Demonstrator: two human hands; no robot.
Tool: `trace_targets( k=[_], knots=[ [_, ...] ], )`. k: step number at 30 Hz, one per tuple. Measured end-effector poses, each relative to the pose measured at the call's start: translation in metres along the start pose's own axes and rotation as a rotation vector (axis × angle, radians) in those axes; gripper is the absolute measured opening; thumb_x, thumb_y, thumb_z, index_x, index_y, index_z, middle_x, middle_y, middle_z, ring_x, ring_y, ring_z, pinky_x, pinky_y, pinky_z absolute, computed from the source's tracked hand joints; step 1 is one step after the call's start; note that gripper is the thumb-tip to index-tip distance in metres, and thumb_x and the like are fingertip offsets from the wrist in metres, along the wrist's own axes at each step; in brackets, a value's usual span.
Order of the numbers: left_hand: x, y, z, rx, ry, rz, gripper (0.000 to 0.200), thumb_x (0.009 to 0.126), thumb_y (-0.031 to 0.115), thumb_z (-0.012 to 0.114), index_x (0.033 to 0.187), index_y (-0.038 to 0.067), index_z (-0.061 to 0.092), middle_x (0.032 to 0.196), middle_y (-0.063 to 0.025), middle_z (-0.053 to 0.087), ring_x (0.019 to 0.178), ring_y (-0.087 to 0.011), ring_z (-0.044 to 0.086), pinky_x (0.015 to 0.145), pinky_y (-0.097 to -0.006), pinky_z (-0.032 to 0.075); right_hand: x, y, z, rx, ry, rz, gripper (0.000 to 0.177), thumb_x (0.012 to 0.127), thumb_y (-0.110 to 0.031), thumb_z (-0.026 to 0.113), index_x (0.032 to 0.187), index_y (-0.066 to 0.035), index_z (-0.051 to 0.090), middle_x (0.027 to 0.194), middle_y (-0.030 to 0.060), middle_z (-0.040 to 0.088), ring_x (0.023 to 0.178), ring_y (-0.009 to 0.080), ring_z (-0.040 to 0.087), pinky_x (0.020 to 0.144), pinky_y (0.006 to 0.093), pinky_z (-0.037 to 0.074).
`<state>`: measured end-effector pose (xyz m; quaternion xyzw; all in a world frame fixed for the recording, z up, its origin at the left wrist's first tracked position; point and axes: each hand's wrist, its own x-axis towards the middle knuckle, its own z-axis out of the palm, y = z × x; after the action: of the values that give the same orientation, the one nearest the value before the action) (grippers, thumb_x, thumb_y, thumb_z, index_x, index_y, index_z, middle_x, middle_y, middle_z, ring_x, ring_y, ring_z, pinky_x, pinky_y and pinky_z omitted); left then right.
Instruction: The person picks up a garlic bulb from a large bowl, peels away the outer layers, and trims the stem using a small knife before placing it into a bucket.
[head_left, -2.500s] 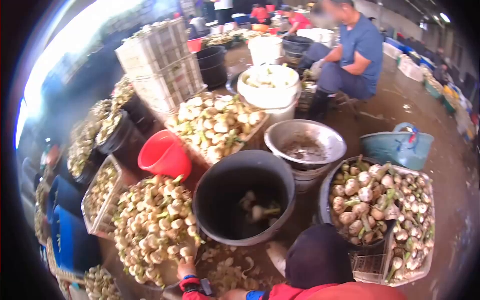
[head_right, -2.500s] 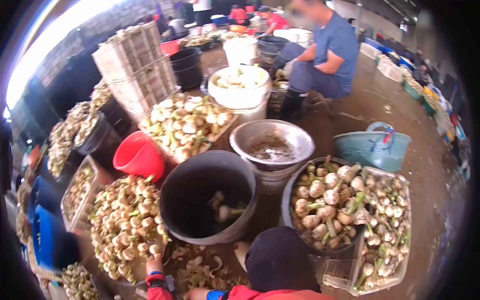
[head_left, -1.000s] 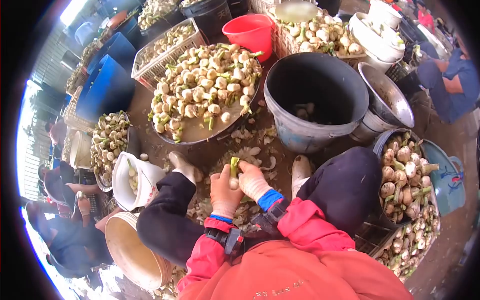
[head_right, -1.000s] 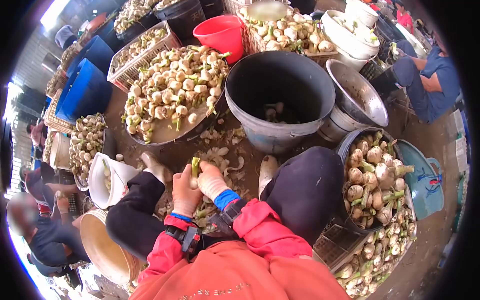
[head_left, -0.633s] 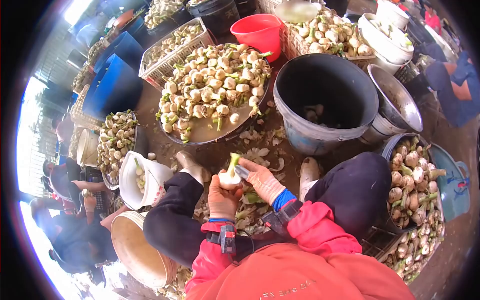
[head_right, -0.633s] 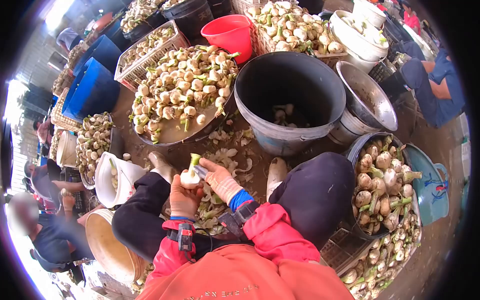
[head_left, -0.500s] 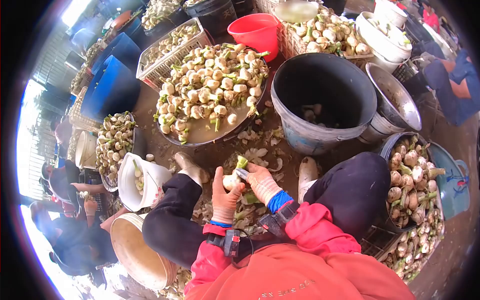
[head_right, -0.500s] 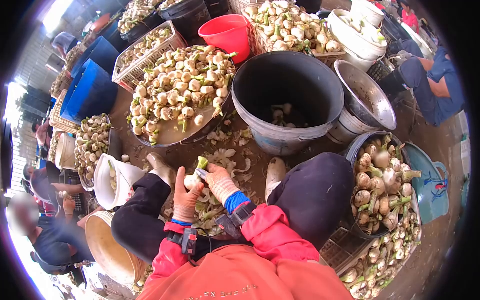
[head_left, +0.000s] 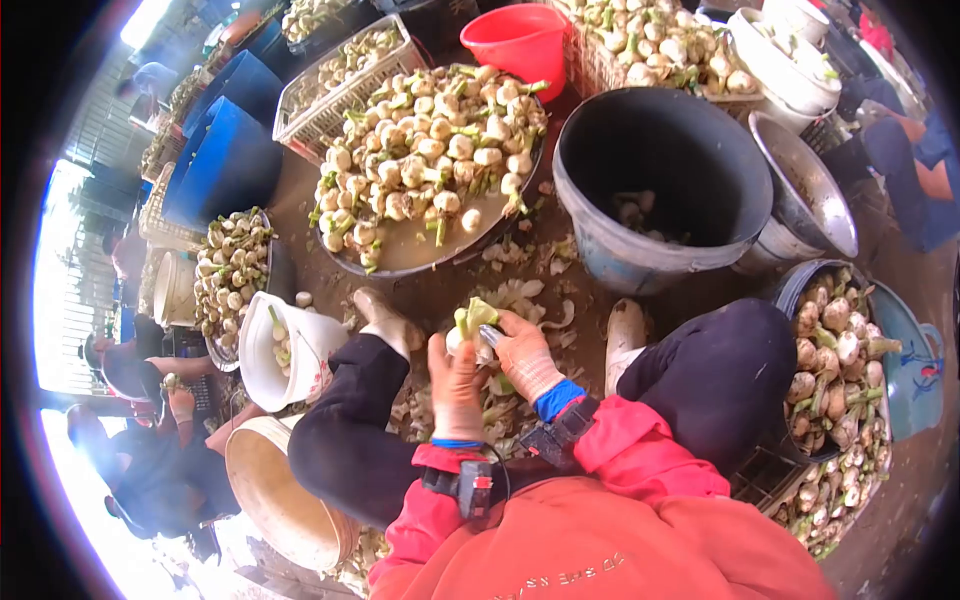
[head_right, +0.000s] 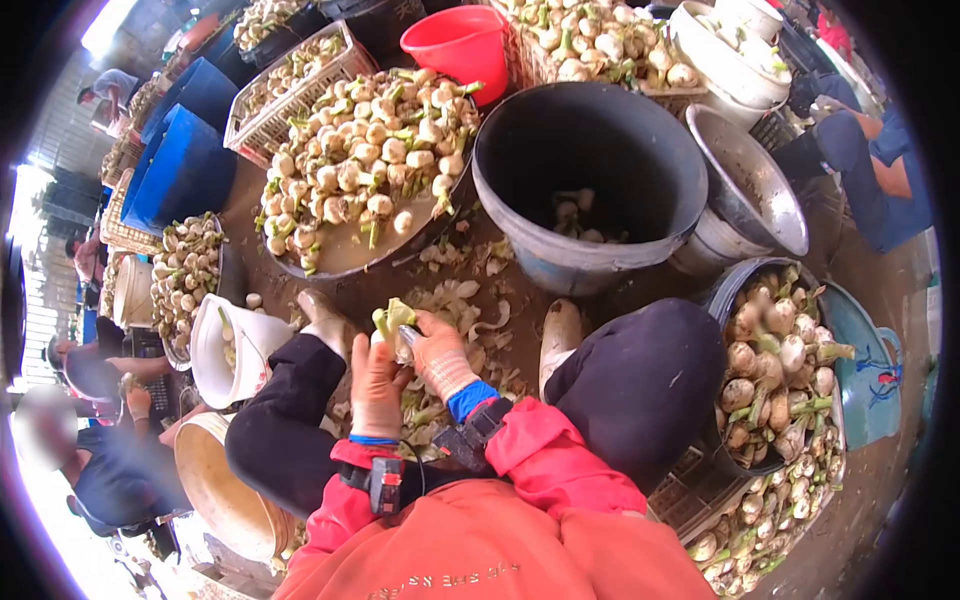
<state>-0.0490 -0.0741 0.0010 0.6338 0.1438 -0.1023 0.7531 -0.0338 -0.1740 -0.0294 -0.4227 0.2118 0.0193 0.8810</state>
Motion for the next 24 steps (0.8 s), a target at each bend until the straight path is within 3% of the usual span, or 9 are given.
trace_targets(
  k=[2,3,6,10,14,16,17,20,24],
  knots=[
    [0.026,-0.036,-0.016,0.04,0.138,0.145,0.048,0.085,0.042,0.058,0.119,0.011,0.044,0.101,-0.0016,0.053,0.088,-0.0136,0.051,0.074,-0.0321,0.044,-0.009,-0.002,0.008,-0.366,-0.131,0.003,0.037,0.079,0.005,0.05,0.115,-0.003,0.056,0.1,0.0074,0.062,0.091,0.0142,0.056,0.081,0.0246,0.044],
    [0.032,-0.032,-0.026,-0.071,0.134,0.08,0.044,0.085,0.04,0.058,0.115,0.011,0.048,0.1,-0.002,0.055,0.088,-0.0148,0.053,0.075,-0.0326,0.045,-0.013,-0.006,0.013,-0.499,-0.164,0.006,0.035,0.08,0.001,0.055,0.115,-0.005,0.056,0.101,0.0071,0.062,0.09,0.0129,0.055,0.08,0.0245,0.044],
    [0.043,-0.022,-0.032,-0.502,0.236,-0.161,0.036,0.084,0.037,0.058,0.11,0.012,0.054,0.099,-0.0056,0.06,0.085,-0.0209,0.058,0.069,-0.0341,0.049,-0.005,-0.008,0.007,-0.429,-0.131,0.004,0.034,0.082,-0.003,0.057,0.116,-0.005,0.056,0.101,0.0065,0.062,0.09,0.0124,0.055,0.08,0.0254,0.044],
    [0.017,-0.003,-0.034,-0.279,0.009,-0.162,0.04,0.082,0.035,0.061,0.114,0.012,0.052,0.099,-0.0086,0.06,0.075,-0.0239,0.061,0.056,-0.0326,0.052,0.05,0.033,-0.044,-0.263,0.207,-0.129,0.032,0.082,0.0,0.056,0.114,-0.004,0.058,0.096,0.0068,0.062,0.083,0.0105,0.055,0.076,0.0239,0.045],
    [0.005,0.007,-0.041,-0.432,-0.071,-0.199,0.032,0.085,0.031,0.06,0.11,0.011,0.054,0.097,-0.0088,0.06,0.073,-0.0243,0.062,0.059,-0.0315,0.053,0.048,0.017,-0.066,-0.273,0.309,0.09,0.03,0.079,-0.003,0.061,0.109,-0.006,0.061,0.102,0.0092,0.061,0.089,0.0162,0.057,0.08,0.0263,0.045],
    [0.012,0.0,-0.05,-0.4,0.086,-0.178,0.031,0.087,0.028,0.058,0.11,0.009,0.052,0.099,-0.0081,0.06,0.079,-0.0217,0.062,0.061,-0.0326,0.054,0.029,0.023,-0.051,-1.125,0.254,-0.281,0.035,0.075,-0.004,0.065,0.109,-0.01,0.061,0.114,0.0139,0.056,0.105,0.0245,0.055,0.09,0.0292,0.043],
    [0.014,-0.004,-0.051,-0.398,0.117,-0.131,0.035,0.085,0.025,0.062,0.112,0.007,0.051,0.098,-0.0083,0.06,0.082,-0.0216,0.061,0.064,-0.0335,0.054,0.024,0.02,-0.043,-1.004,0.113,-0.266,0.038,0.073,-0.005,0.068,0.109,-0.013,0.061,0.124,0.0168,0.049,0.117,0.0295,0.047,0.097,0.0302,0.038],
    [0.019,-0.009,-0.047,-0.234,0.168,-0.033,0.031,0.083,0.021,0.064,0.109,0.007,0.053,0.098,-0.0075,0.06,0.084,-0.0194,0.061,0.066,-0.0327,0.053,0.014,0.013,-0.013,-0.657,-0.133,-0.212,0.045,0.074,0.009,0.058,0.115,-0.011,0.058,0.112,0.0118,0.059,0.1,0.0197,0.057,0.086,0.0257,0.044],
    [0.017,-0.01,-0.041,-0.049,0.162,0.062,0.042,0.081,0.014,0.066,0.118,0.002,0.049,0.1,-0.0075,0.059,0.086,-0.0165,0.058,0.075,-0.0287,0.049,-0.007,-0.004,0.005,-0.615,-0.173,-0.081,0.05,0.075,0.013,0.053,0.119,-0.01,0.055,0.104,0.0086,0.062,0.087,0.0151,0.058,0.076,0.0242,0.046]
  ],
)
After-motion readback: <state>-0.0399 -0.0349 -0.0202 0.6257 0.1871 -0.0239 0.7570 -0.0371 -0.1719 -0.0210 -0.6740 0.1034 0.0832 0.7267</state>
